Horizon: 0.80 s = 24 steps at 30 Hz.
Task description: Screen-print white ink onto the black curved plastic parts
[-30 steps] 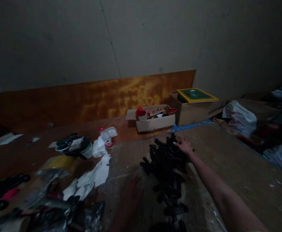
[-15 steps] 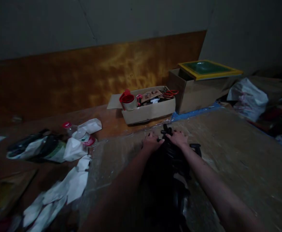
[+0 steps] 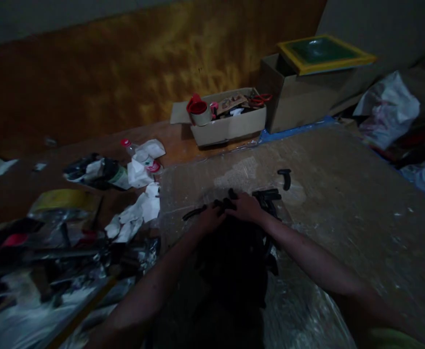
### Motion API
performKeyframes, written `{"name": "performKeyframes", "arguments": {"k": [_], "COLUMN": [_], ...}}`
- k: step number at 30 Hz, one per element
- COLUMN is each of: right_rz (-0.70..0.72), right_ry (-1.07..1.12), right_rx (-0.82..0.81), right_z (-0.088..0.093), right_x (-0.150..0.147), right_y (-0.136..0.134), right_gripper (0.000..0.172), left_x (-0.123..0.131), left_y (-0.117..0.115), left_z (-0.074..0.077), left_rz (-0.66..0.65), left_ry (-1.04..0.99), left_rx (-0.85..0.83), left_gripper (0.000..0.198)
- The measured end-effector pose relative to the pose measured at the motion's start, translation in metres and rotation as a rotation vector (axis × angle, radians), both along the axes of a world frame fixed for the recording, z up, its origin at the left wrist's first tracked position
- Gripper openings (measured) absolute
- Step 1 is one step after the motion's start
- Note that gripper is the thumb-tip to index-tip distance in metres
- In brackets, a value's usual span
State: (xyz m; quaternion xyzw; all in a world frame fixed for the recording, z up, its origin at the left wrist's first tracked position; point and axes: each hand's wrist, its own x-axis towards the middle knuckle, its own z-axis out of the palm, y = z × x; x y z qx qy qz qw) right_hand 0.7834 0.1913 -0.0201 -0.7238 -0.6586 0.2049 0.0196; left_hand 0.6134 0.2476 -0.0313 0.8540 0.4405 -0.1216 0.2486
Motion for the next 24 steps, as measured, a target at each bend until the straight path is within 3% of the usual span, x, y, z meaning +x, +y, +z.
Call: {"name": "performKeyframes", "arguments": {"k": [2,4,7,9,12,14,15,17,19,21,24], "right_rz": [0.071,0.152,0.191,-0.028,-0.573,-0.748,-0.755,-0.644,-0.445,-0.271,-0.160], "right_ry": [0.008,0.074,0.285,0.293,0.053,-0.008,-0.004,0.038,0.104,0.167,0.192], "right_rx": [0.007,-0.038,-0.083,0.012,0.147,0.132,0.127,0.141,0.140,0.087,0.011], "right_z": [0.008,0.015,0.019,0.013,-0.012,-0.038,-0.050,-0.070,-0.079,-0.077,-0.064], "right_x": [-0.015,-0.009,0.042,0.091,0.149,0.163,0.161,0.145,0.122,0.097,0.062], "right_y": [-0.023,-0.034,-0.027,-0.012,0.012,0.021,0.023,0.021,0.015,0.005,-0.013], "right_gripper": [0.045,0.043,0.045,0.045,0.053,0.062,0.062,0.055,0.043,0.043,0.050], "left_x": [-0.020,-0.040,-0.065,-0.075,-0.078,-0.075,-0.073,-0.070,-0.071,-0.075,-0.084], "left_y": [-0.021,-0.035,-0.030,-0.012,0.021,0.032,0.032,0.024,0.008,-0.009,-0.032], "left_z": [0.005,0.010,0.016,0.015,0.001,-0.015,-0.023,-0.037,-0.042,-0.040,-0.029], "left_rz": [0.004,-0.002,0.057,0.160,0.250,0.225,0.201,0.156,0.109,0.077,0.098], "left_ry": [-0.012,-0.025,-0.054,-0.098,-0.127,-0.071,-0.031,0.038,0.056,0.049,0.050], "left_rx": [-0.040,-0.090,-0.127,-0.049,0.166,0.234,0.237,0.199,0.167,0.143,0.106], "left_gripper": [0.046,0.048,0.050,0.051,0.050,0.050,0.053,0.058,0.060,0.057,0.053]}}
